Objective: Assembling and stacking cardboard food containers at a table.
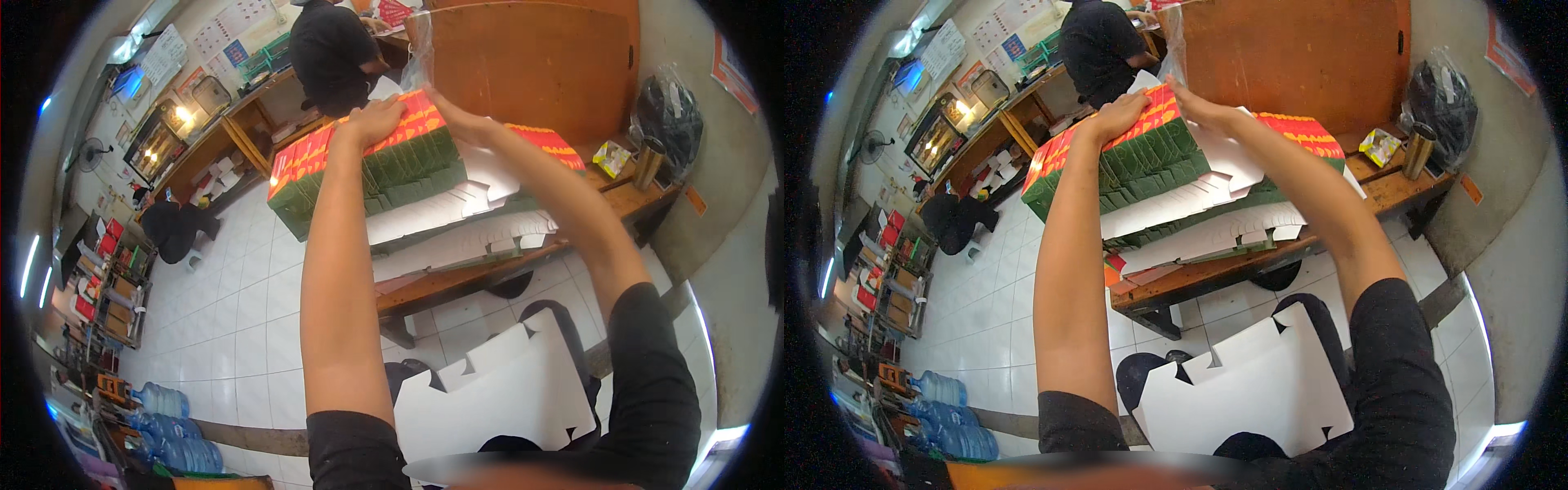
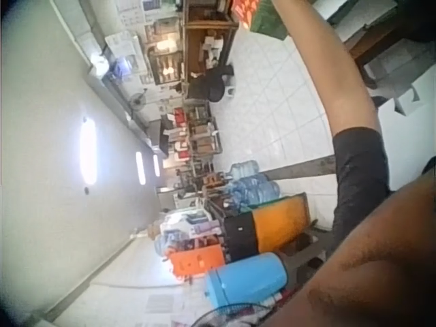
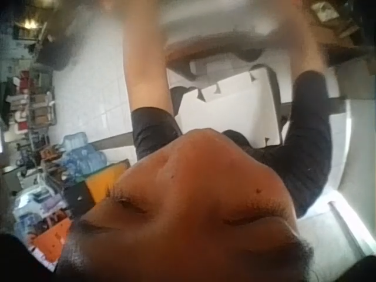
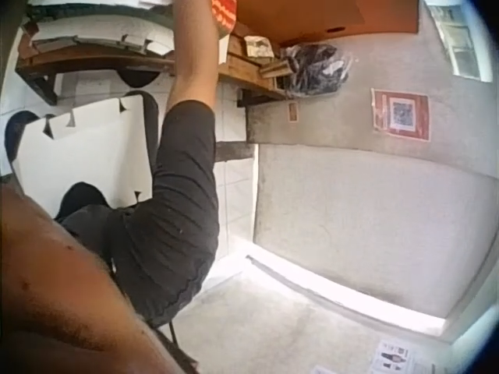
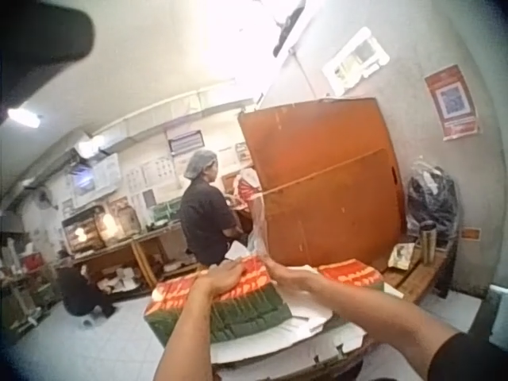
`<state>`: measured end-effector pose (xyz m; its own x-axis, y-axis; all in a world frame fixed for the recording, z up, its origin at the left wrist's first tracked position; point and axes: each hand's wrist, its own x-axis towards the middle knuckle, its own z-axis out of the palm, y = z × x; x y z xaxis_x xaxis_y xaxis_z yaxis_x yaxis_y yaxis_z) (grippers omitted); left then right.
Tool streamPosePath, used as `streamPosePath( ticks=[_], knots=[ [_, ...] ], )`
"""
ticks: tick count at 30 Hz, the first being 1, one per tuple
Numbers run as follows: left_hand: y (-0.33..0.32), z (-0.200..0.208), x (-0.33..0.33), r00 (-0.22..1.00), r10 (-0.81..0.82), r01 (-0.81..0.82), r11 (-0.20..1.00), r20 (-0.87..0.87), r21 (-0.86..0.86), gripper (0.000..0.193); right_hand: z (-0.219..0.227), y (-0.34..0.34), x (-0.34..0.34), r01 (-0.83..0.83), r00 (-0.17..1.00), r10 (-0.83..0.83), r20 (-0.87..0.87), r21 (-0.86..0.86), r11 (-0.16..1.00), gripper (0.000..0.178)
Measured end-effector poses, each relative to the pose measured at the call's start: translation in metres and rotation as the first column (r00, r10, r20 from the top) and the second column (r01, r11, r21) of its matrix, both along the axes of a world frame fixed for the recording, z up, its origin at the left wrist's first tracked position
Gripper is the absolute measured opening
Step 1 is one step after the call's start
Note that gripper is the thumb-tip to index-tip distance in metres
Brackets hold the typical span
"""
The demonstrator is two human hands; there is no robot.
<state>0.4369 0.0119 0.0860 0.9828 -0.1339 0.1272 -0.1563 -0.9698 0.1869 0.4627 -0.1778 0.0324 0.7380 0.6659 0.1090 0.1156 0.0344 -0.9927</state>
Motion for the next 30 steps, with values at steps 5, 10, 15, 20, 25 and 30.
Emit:
streamPosePath(
  ticks=[5,10,15,20,25,30],
  knots=[
    [0.000,0.005,-0.006,1.000,-0.023,0.023,0.999,0.012,0.031,0.057,-0.011,-0.077,-0.092,0.413,0.731,-0.449,0.513,0.191,0.891,0.058],
    [0.000,0.001,-0.006,0.994,-0.098,0.102,0.989,0.043,-0.104,0.062,-0.122,-0.127,-0.258,0.543,0.504,-0.231,0.832,-0.098,0.834,0.048],
    [0.003,-0.003,-0.004,0.983,-0.126,0.162,0.936,0.132,-0.312,0.078,-0.178,-0.143,-0.319,0.564,0.493,0.073,0.867,-0.382,0.732,0.051],
    [-0.021,0.025,-0.059,0.618,-0.003,0.120,0.989,0.786,-0.091,0.054,-0.178,-0.150,-0.318,0.577,0.475,-0.131,0.870,-0.196,0.793,0.043],
    [-0.070,-0.044,-0.255,0.487,-0.372,0.300,0.921,0.790,0.249,0.036,-0.192,-0.162,-0.323,0.650,0.372,-0.169,0.913,-0.126,0.750,0.037],
    [-0.111,-0.192,-0.379,0.972,-0.231,0.234,0.971,0.048,-0.055,0.078,-0.192,-0.156,-0.321,0.461,0.395,-0.114,0.912,-0.089,0.883,0.042]
  ],
)
